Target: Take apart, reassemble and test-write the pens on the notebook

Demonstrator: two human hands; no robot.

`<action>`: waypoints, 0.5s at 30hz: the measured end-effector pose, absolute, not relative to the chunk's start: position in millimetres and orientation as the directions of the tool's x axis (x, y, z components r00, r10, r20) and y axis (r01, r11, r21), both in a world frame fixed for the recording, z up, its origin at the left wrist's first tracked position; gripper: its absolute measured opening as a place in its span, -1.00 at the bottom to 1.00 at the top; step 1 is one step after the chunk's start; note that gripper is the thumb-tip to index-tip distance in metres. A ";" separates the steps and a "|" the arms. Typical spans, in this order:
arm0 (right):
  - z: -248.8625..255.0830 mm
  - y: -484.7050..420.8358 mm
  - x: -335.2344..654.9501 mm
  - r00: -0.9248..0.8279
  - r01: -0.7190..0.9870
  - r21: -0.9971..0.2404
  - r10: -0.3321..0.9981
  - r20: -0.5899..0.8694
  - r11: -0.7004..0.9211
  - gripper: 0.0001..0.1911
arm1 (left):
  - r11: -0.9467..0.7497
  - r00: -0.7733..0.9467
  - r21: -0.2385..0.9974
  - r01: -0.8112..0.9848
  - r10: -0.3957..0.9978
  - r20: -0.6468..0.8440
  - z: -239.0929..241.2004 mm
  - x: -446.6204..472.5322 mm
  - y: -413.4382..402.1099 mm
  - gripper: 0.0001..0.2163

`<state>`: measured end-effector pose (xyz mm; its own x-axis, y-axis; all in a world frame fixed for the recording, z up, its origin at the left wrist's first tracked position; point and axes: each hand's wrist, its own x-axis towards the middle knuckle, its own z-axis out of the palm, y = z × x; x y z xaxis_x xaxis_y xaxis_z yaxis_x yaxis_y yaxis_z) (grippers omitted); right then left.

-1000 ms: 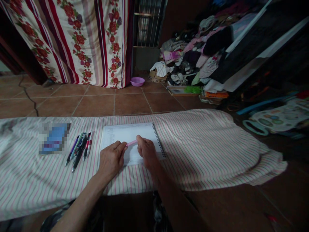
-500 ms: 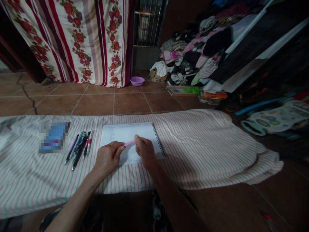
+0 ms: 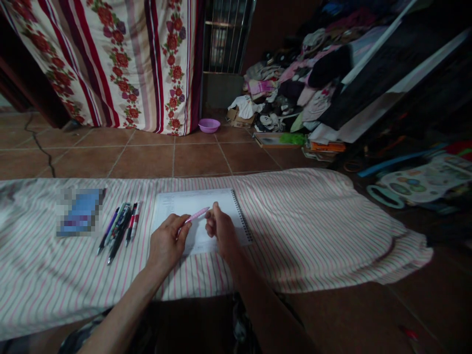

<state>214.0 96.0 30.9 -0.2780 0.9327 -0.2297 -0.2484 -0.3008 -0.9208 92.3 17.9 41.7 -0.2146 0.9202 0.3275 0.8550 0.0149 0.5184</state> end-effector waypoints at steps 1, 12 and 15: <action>30.2 95.9 213.8 -0.269 -0.247 -0.930 0.941 -0.205 -0.273 -0.51 | 0.014 -0.219 0.506 0.862 0.912 0.347 40.8 92.7 18.1 -0.72; 29.5 96.3 219.6 -0.211 -0.208 -0.959 0.966 -0.148 -0.192 -0.67 | -0.054 -0.182 0.530 0.846 0.906 0.382 32.5 95.7 19.9 -0.72; 29.1 96.8 221.1 -0.206 -0.246 -0.941 0.961 -0.182 -0.231 -0.67 | -0.031 -0.212 0.579 0.815 0.914 0.347 35.3 96.9 19.7 -0.72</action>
<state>221.1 96.8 29.1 -0.2064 0.9615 -0.1815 -0.2459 -0.2305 -0.9415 96.9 19.7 35.3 -0.2121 0.9135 0.3471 0.8150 -0.0307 0.5787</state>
